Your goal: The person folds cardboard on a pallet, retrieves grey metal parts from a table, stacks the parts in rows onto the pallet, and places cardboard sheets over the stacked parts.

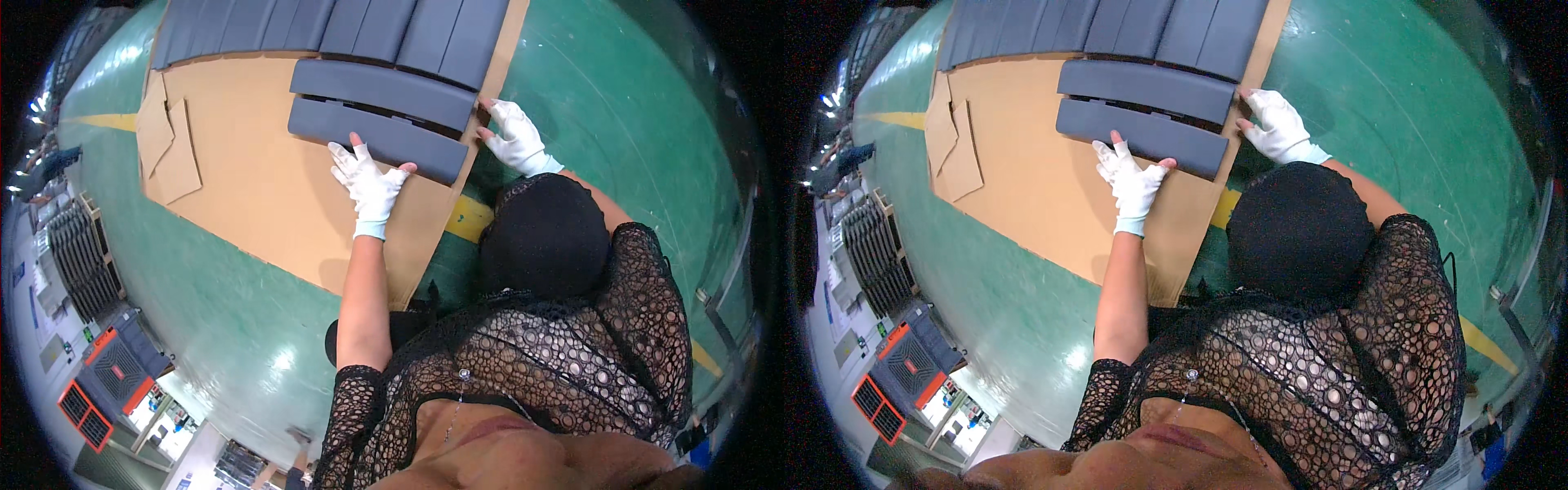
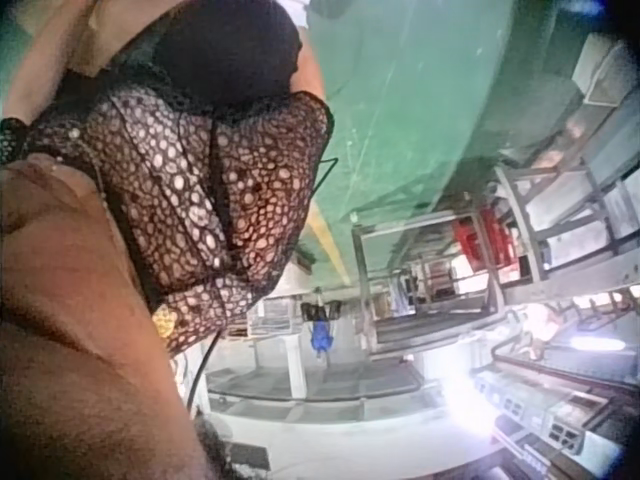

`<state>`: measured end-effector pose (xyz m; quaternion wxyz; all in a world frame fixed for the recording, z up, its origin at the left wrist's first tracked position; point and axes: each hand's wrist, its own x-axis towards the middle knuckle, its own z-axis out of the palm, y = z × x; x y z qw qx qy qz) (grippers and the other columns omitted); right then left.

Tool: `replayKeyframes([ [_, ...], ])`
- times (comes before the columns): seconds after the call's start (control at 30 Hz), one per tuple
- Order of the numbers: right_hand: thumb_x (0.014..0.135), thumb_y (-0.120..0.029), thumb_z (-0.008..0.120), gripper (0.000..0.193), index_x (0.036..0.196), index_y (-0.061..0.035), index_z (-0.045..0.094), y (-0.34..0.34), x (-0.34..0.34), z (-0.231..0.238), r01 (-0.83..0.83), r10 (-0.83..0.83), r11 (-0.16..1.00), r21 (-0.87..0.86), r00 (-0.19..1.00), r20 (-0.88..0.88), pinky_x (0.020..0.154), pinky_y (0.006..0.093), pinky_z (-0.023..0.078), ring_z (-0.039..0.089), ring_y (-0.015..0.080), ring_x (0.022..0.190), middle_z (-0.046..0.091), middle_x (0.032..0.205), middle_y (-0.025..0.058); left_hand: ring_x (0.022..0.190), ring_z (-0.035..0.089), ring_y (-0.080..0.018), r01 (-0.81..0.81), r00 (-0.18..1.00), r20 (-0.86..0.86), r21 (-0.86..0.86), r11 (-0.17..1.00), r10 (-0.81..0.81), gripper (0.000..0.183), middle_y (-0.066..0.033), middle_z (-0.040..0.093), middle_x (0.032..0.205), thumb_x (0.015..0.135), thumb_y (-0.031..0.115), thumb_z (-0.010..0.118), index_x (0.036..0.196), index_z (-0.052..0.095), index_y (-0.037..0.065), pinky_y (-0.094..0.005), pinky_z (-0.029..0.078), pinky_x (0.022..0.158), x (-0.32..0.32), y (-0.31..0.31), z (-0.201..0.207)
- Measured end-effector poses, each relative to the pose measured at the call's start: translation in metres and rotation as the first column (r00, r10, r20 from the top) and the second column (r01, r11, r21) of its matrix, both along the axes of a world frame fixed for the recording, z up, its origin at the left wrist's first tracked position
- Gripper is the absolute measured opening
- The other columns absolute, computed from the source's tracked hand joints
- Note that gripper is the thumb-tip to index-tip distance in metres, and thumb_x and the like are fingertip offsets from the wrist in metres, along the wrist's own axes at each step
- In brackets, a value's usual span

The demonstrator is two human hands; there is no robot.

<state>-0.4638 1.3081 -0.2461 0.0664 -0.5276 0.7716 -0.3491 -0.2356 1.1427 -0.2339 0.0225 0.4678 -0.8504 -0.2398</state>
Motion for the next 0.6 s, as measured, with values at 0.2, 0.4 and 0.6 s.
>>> replayKeyframes([
  [0.2,0.075,-0.02,0.068,0.05,0.121,-0.0095,0.051,-0.018,-0.003,0.02,-0.02,0.004,0.975,0.222,0.997,0.072,0.082,0.039,0.045,0.054,0.0341,0.095,0.058,0.102,0.0143,0.131,0.006,-0.0526,-0.04,0.999,0.006,0.005,0.999,0.04,0.12,-0.0325,0.001,0.144,0.055,0.059,0.076,0.144,0.013,0.009,-0.0524,0.01,0.108,-0.005,0.0,0.003],
  [0.4,0.071,-0.025,0.069,0.05,0.117,-0.009,0.055,-0.029,-0.005,0.041,-0.14,0.172,0.97,0.197,0.973,-0.155,0.084,0.0381,0.044,0.052,0.031,0.101,0.055,0.112,0.0141,0.131,0.006,-0.0527,0.16,0.986,-0.007,-0.194,0.968,-0.164,0.115,-0.0351,0.003,0.143,0.054,0.057,0.076,0.141,0.021,0.008,-0.06,0.009,0.105,-0.012,0.015,0.013],
  [0.6,0.07,-0.027,0.068,0.051,0.114,-0.0058,0.055,-0.041,-0.005,0.049,-0.191,0.235,0.966,0.177,0.932,-0.276,0.085,0.0397,0.043,0.052,0.0292,0.103,0.051,0.12,0.0153,0.131,0.007,-0.0524,0.301,0.953,0.021,-0.144,0.943,-0.301,0.107,-0.0353,0.007,0.142,0.054,0.057,0.075,0.137,0.029,0.007,-0.0657,0.007,0.101,-0.038,0.041,0.025],
])
